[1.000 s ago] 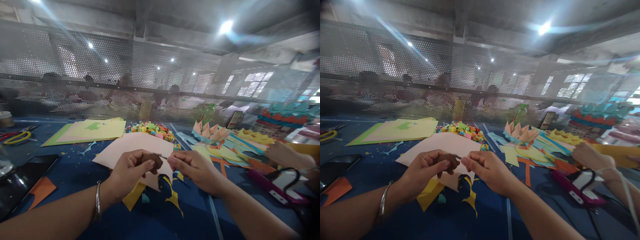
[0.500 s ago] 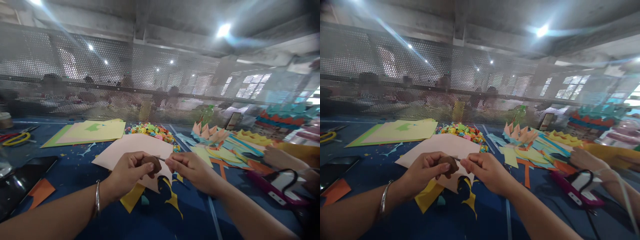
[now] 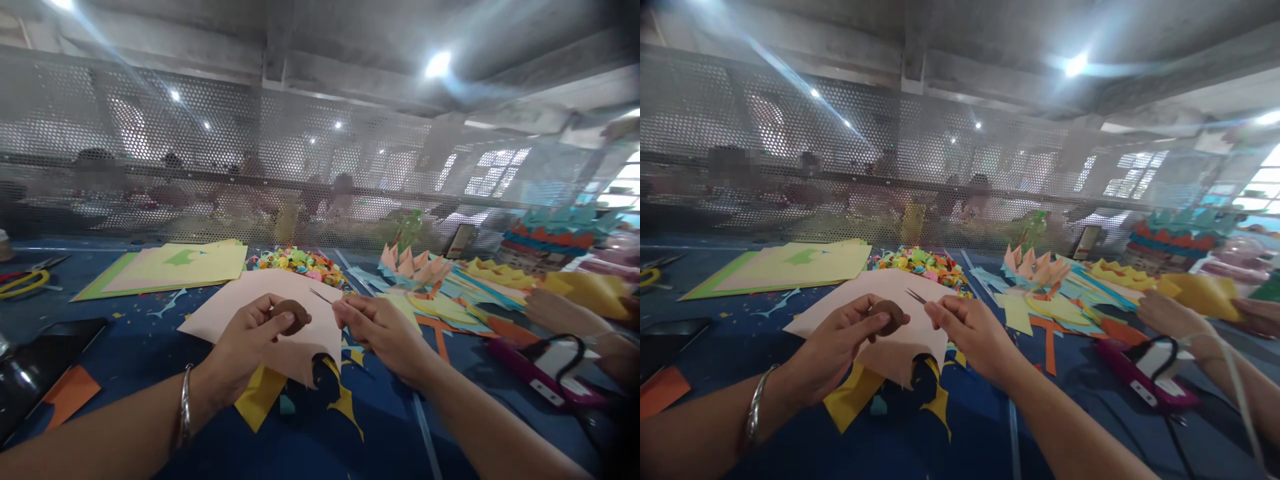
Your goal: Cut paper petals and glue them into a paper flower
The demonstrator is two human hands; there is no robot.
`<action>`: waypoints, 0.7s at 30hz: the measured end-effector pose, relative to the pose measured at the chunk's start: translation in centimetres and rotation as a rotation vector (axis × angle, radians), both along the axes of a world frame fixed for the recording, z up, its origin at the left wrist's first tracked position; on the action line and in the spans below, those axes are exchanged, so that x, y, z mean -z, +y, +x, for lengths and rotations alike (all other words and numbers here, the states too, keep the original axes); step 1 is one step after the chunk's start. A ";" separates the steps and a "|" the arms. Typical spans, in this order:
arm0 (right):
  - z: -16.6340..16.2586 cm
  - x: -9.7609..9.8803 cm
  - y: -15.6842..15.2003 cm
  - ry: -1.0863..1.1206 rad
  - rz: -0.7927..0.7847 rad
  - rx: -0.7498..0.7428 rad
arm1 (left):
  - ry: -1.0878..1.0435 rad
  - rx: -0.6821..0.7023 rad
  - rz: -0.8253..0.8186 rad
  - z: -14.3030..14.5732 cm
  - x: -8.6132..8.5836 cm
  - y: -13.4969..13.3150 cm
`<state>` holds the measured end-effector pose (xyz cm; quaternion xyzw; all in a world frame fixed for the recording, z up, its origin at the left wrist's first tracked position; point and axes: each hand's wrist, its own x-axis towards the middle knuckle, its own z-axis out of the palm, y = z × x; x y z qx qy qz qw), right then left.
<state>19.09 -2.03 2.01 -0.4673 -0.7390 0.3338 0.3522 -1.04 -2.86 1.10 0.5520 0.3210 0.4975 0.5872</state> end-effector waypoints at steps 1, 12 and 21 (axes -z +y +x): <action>0.0 0.0 0.0 0.007 0.001 0.002 | -0.001 -0.017 -0.010 0.0 0.1 0.0; -0.2 0.1 -0.1 -0.040 0.021 -0.034 | -0.039 -0.046 -0.091 0.2 0.4 0.1; -0.5 -0.3 -0.5 -0.139 0.092 -0.102 | -0.025 -0.013 -0.065 0.4 0.1 -0.3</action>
